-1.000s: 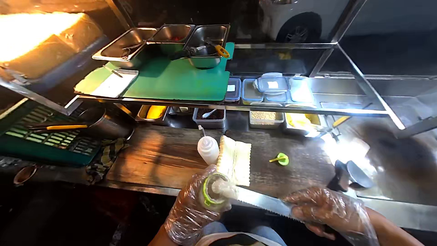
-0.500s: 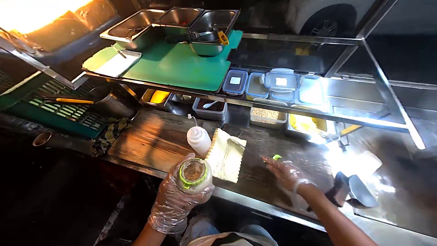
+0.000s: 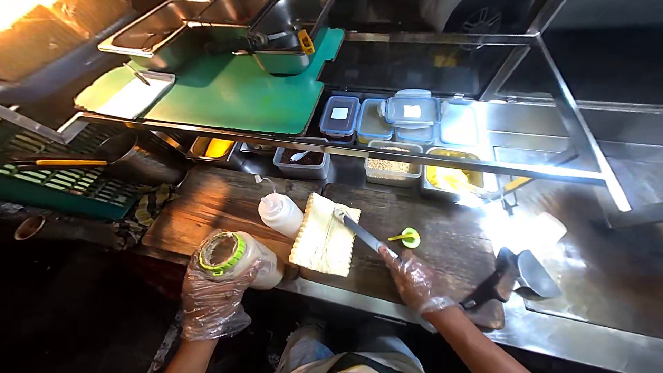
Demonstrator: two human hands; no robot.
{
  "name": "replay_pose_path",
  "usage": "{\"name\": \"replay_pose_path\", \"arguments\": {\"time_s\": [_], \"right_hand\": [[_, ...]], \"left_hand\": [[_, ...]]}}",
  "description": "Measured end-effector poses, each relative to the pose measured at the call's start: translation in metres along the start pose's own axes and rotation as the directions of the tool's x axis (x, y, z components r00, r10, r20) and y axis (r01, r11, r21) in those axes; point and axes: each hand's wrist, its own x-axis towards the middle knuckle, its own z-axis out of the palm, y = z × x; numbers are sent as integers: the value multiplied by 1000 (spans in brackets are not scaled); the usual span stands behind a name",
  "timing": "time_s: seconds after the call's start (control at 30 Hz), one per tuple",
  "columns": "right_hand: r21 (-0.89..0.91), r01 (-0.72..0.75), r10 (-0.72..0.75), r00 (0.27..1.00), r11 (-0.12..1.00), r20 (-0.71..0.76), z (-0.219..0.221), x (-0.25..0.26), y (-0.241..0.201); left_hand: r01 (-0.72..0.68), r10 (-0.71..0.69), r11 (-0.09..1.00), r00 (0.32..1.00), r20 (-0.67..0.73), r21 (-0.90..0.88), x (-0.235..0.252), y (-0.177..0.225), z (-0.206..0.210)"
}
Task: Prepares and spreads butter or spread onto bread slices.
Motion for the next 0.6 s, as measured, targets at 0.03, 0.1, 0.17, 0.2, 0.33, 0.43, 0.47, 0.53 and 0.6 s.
{"name": "replay_pose_path", "arguments": {"time_s": [0.03,0.1,0.17,0.2,0.33,0.43,0.47,0.53,0.6], "right_hand": [[11,37,-37,999,999,-21,0,-11,0],[-3,110,-110,988,994,-107,-1,-23,7],[-76,154,-167,963,985,-212,-5,-10,24],[-95,127,-139,981,987,-132,-15,1,33],[-240,128,-164,977,962,-137,-35,31,81],[-283,223,-291,930,933,-225,-35,35,76],[-268,238,-288,944,934,-163,-40,40,65],[-261,214,-227,974,941,-21,-48,54,54],[-256,190,-208,977,948,-42,-49,61,59]], "left_hand": [[1,-1,1000,1000,-16,0,7,-3,3],[15,-14,999,999,-47,34,18,-11,9],[56,-51,996,997,-61,75,24,-18,17],[57,-50,993,996,-70,100,25,-24,20],[29,-20,993,997,-81,113,31,-35,26],[30,-20,994,995,-99,108,27,-37,26],[35,-22,994,993,-113,108,27,-37,26],[37,-23,994,991,-130,106,27,-40,27],[25,-16,997,992,-125,70,28,-43,27]]}}
